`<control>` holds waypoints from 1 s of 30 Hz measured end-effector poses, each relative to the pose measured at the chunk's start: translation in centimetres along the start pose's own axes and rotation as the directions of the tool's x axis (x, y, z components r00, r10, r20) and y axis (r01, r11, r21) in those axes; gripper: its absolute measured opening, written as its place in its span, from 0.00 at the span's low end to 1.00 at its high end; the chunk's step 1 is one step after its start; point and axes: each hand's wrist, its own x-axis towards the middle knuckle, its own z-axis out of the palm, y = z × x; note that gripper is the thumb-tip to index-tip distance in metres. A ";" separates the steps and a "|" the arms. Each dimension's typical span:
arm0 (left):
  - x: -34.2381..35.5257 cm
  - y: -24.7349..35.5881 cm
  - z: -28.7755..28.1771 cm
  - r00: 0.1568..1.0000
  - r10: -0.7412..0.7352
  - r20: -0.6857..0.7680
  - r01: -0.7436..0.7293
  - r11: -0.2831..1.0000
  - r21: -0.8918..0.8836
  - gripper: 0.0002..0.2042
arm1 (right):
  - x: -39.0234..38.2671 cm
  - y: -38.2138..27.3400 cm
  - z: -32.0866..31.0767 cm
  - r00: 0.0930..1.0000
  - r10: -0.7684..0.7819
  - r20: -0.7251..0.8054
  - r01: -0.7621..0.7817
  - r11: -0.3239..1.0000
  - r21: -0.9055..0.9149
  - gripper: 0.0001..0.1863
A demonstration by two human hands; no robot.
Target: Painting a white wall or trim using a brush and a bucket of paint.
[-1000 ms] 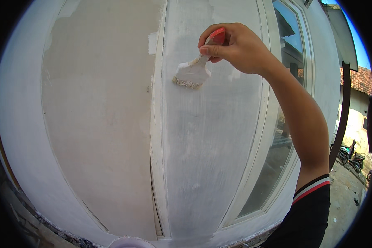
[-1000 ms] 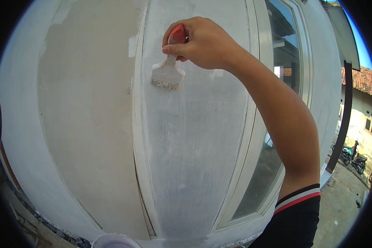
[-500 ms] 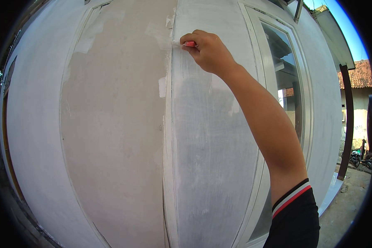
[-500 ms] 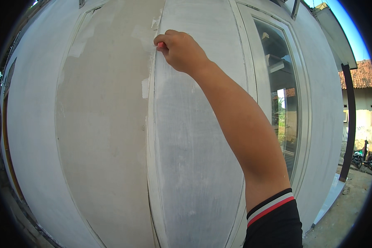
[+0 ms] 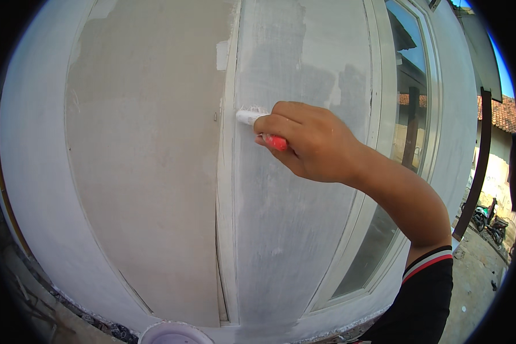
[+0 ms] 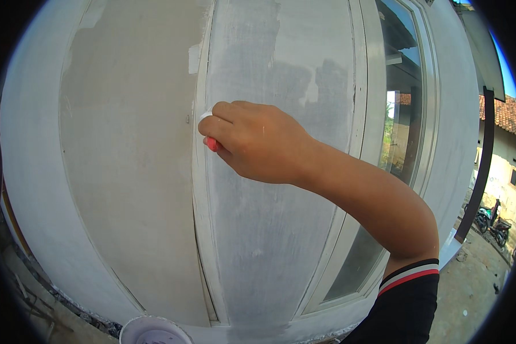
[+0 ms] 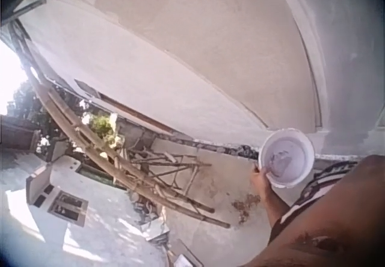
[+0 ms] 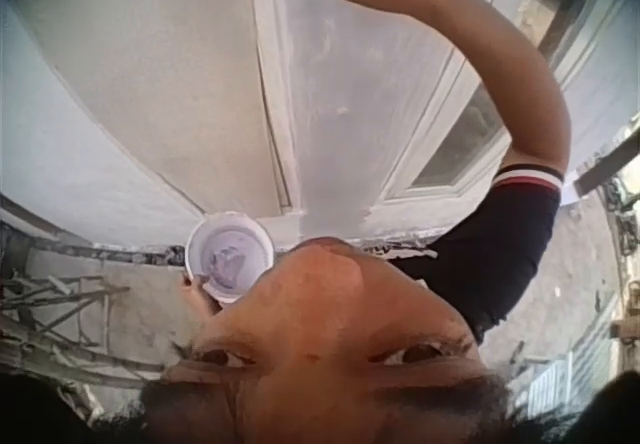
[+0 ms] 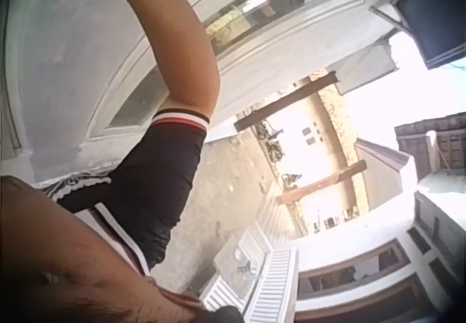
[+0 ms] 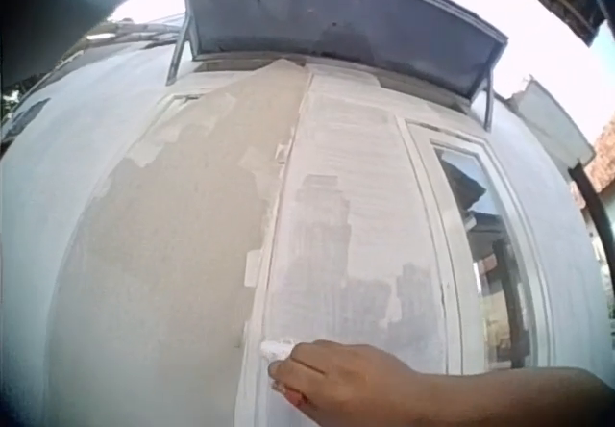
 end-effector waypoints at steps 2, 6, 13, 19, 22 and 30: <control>-0.3 0.3 0.3 1.000 -0.009 0.003 0.009 0.999 0.034 0.11 | 0.3 -0.6 -1.1 0.950 0.290 0.114 -0.309 0.924 0.223 0.05; -0.2 1.2 0.4 0.998 0.013 0.056 -0.018 0.995 0.094 0.10 | 0.9 3.3 -1.8 0.888 0.435 0.151 -0.459 0.864 0.210 0.09; -0.4 1.2 0.0 0.999 0.034 0.016 -0.036 0.988 0.149 0.09 | 8.3 8.5 -6.2 0.769 0.628 0.120 -0.637 0.736 0.231 0.07; 0.9 -1.5 -1.6 0.995 0.076 0.058 -0.086 0.977 0.196 0.09 | 10.8 12.7 -6.9 0.853 0.454 -0.257 -0.486 0.871 -0.072 0.08; 0.9 -2.3 -1.6 0.994 0.090 0.068 -0.104 0.960 0.261 0.12 | 10.2 11.9 -5.4 0.844 0.413 -0.342 -0.428 0.903 0.033 0.06; -0.1 2.6 1.3 0.993 -0.013 0.115 0.014 1.000 -0.008 0.14 | 1.9 9.4 0.1 0.976 -0.019 -0.217 -0.053 0.946 -0.321 0.07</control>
